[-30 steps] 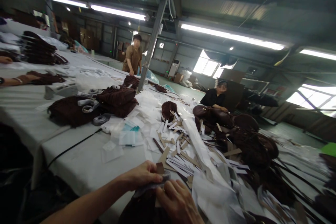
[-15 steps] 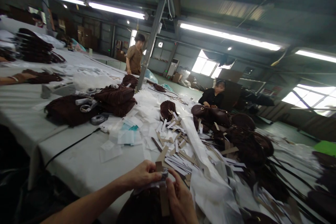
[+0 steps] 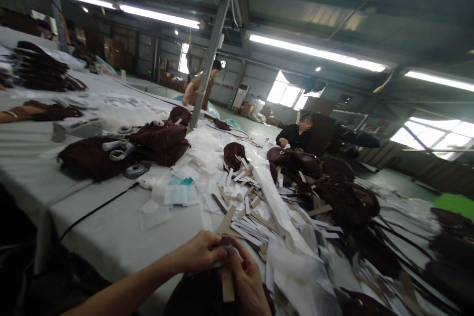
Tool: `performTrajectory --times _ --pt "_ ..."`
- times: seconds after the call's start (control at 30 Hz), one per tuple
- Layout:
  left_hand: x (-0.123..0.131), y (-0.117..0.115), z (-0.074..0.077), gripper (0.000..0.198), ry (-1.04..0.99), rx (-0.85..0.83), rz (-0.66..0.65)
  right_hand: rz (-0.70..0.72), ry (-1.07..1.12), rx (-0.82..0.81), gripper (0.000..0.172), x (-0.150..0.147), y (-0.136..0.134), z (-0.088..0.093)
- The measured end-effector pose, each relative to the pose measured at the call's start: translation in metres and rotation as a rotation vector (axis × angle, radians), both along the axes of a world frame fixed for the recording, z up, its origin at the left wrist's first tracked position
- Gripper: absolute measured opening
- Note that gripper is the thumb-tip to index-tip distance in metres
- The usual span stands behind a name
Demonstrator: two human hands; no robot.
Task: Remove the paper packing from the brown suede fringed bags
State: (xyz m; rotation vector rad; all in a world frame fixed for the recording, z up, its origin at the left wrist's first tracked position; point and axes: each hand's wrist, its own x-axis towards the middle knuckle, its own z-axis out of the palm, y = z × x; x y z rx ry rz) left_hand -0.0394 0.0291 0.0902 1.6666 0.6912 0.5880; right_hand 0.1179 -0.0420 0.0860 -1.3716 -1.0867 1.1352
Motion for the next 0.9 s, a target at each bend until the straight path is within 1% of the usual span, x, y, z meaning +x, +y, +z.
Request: performTrajectory --times 0.13,0.27,0.33,0.47,0.53,0.6,0.67,0.77,0.83,0.9 --pt "-0.003 -0.005 0.006 0.024 0.010 0.041 -0.017 -0.001 0.060 -0.026 0.057 -0.004 0.004 -0.010" --pt "-0.004 -0.009 0.010 0.021 0.038 0.139 -0.037 0.002 0.129 -0.043 0.054 -0.004 0.008 -0.017" --pt "-0.003 -0.010 0.010 0.019 0.059 0.152 -0.035 0.016 0.115 -0.050 0.053 -0.003 0.009 -0.015" --pt "-0.003 -0.006 0.008 0.018 0.093 0.093 -0.037 0.011 0.025 -0.039 0.053 -0.002 0.007 -0.006" --pt "-0.006 -0.003 0.008 0.023 0.084 0.059 -0.103 -0.007 0.006 -0.025 0.051 -0.002 0.004 -0.003" --pt "-0.011 -0.002 0.007 0.028 0.078 0.069 -0.157 -0.024 0.013 -0.020 0.049 -0.004 0.002 -0.003" --pt "-0.014 -0.006 0.006 0.027 0.097 0.116 -0.138 -0.036 0.041 -0.015 0.046 -0.005 0.000 -0.006" --pt "-0.015 -0.016 0.002 0.030 0.135 0.206 -0.052 -0.066 0.127 -0.005 0.042 -0.007 -0.001 -0.011" --pt "-0.014 -0.021 0.000 0.032 0.144 0.248 -0.040 -0.083 0.208 -0.009 0.039 -0.007 0.000 -0.012" --pt "-0.013 -0.023 -0.003 0.027 0.139 0.266 -0.046 -0.089 0.287 -0.020 0.038 -0.008 0.001 -0.012"
